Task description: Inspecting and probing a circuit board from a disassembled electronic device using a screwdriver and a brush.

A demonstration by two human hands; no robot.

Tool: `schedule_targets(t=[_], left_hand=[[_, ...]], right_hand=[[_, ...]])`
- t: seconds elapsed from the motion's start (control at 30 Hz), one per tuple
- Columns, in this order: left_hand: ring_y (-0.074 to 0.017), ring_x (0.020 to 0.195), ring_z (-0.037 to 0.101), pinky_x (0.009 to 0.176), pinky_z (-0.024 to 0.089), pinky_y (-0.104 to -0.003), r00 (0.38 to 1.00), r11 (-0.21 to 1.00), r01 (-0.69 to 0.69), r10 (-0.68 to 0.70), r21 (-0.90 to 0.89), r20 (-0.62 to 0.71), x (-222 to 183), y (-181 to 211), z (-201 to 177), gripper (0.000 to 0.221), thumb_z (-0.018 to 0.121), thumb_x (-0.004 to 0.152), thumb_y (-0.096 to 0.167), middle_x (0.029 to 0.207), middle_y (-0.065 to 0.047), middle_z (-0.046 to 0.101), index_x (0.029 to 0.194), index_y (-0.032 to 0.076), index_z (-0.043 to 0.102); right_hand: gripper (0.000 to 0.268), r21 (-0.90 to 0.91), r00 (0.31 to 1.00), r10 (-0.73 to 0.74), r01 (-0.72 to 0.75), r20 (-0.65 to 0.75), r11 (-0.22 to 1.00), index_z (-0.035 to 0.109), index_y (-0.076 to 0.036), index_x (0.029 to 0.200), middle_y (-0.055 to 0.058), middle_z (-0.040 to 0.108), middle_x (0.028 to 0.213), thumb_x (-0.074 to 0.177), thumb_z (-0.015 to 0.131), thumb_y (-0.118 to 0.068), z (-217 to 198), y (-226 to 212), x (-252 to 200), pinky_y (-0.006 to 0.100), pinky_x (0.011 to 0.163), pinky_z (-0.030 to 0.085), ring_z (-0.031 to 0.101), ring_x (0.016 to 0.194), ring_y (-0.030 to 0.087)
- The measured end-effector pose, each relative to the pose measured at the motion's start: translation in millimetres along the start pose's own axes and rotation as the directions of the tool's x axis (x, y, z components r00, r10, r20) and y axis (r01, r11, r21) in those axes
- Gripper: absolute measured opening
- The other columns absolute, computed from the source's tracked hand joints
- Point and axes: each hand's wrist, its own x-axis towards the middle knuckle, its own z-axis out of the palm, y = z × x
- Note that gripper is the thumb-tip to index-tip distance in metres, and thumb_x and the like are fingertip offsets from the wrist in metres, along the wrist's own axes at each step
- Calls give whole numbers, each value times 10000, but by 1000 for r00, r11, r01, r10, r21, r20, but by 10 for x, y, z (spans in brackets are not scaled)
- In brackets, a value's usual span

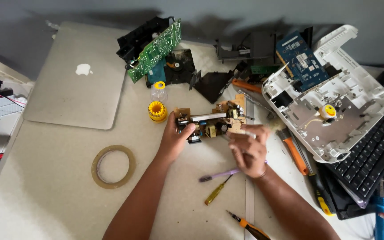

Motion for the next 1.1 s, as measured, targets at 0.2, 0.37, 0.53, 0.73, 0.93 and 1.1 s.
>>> schedule_targets(t=[0.2, 0.37, 0.53, 0.73, 0.93, 1.1], left_hand=[[-191, 1193, 555, 1047, 468, -425, 988, 922, -35, 89, -386, 124, -10, -51, -3, 477, 520, 1018, 268, 1319, -127, 554, 1416, 38, 395], [-213, 1138, 555, 1016, 473, -398, 965, 877, -70, 181, -475, 192, 91, -424, -91, 539, 507, 903, 99, 1296, -128, 517, 1420, 63, 359], [-244, 1131, 560, 1026, 469, -426, 939, 879, -94, 234, -468, 252, 69, -349, -111, 722, 482, 745, -62, 1263, -152, 526, 1443, 44, 333], [-322, 1108, 551, 994, 427, -458, 987, 987, -2, 27, -159, 156, 3, 15, -53, 783, 646, 766, 49, 1252, -193, 568, 1497, 62, 365], [-300, 1123, 534, 974, 437, -439, 993, 997, 39, -31, -59, 116, 18, 51, -49, 792, 683, 777, 57, 1269, -175, 579, 1513, 77, 391], [-251, 1178, 526, 1013, 463, -423, 987, 993, -46, 62, -107, 152, 45, -163, -120, 761, 673, 827, 53, 1323, -164, 570, 1524, 80, 369]], right_hand=[[98, -44, 981, -169, 174, 99, 984, 780, -292, 946, -72, 791, 1116, 986, 690, -295, -18, -405, 402, 447, 988, 372, 598, 1197, 257], [118, -60, 979, -163, 171, 119, 983, 796, -319, 959, -83, 791, 1106, 988, 682, -316, -20, -413, 426, 446, 970, 401, 608, 1167, 261], [147, -57, 978, -159, 168, 135, 984, 800, -292, 971, -68, 792, 1103, 1008, 659, -313, -22, -427, 403, 456, 960, 407, 610, 1157, 269], [180, 14, 996, -48, 47, 72, 999, 746, -192, 1037, -6, 773, 1062, 1036, 607, -306, -34, -316, 301, 502, 998, 384, 617, 1142, 294], [180, 38, 995, -28, 25, 91, 999, 707, -158, 1018, 14, 753, 1012, 1039, 591, -295, -29, -308, 274, 533, 998, 370, 622, 1125, 311], [188, -11, 993, -16, 17, 114, 1000, 732, -173, 977, 0, 752, 962, 1017, 638, -331, -21, -327, 268, 510, 986, 365, 638, 1098, 295]])
